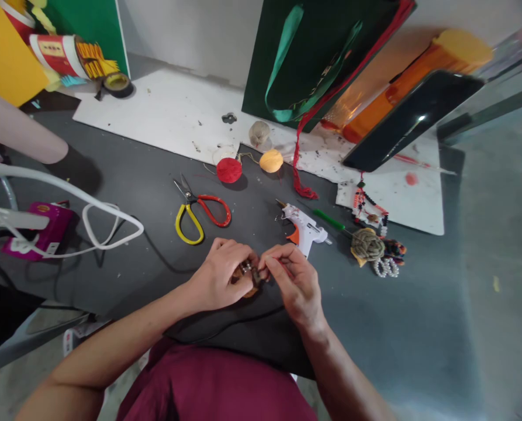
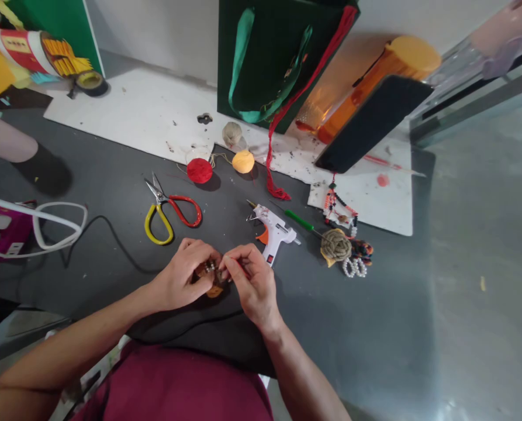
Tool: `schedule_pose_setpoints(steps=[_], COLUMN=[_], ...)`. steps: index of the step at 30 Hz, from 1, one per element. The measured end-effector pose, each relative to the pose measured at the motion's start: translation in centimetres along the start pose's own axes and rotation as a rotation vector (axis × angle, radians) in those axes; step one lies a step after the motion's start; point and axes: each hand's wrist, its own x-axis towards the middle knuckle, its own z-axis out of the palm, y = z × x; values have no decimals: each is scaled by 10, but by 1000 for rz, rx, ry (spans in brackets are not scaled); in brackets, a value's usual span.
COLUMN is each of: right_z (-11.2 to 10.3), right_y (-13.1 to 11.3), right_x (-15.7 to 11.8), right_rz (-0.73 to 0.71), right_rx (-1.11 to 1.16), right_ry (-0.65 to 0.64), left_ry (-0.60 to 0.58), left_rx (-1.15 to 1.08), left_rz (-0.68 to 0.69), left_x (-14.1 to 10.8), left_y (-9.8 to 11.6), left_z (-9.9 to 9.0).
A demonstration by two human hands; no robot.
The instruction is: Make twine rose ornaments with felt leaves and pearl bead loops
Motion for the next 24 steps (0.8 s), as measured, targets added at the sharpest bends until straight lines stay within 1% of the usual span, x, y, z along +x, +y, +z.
schedule_pose_setpoints(steps=[3, 6, 9, 12, 14, 17, 20, 24], right_z=[0, 0, -1, -1, -1, 0, 1, -1], right_y=[3, 4, 4, 3, 4, 7, 9, 8], right_x=[1, 1, 1, 1, 1, 1, 2, 3], right_rz=[11, 10, -4, -3, 24, 92, 141, 150], right_rx=[32, 65, 64, -7, -40, -37, -19, -16], right_ry=[44, 40, 52, 80, 62, -16, -26, -31], left_ry=[-9, -21, -50, -49, -23, 3, -24, 30], left_rx=[-60, -153, -337, -537, -635, -742, -819, -804], left_rz=[-22, -85, -170, -292, -358, -411, -430, -462], left_x=[-2, -3, -2, 0, 2, 2, 1, 3], left_y=[1, 1, 0, -1, -1, -3, -5, -8], left_z=[-6, -10, -11, -11, -10, -10, -12, -17])
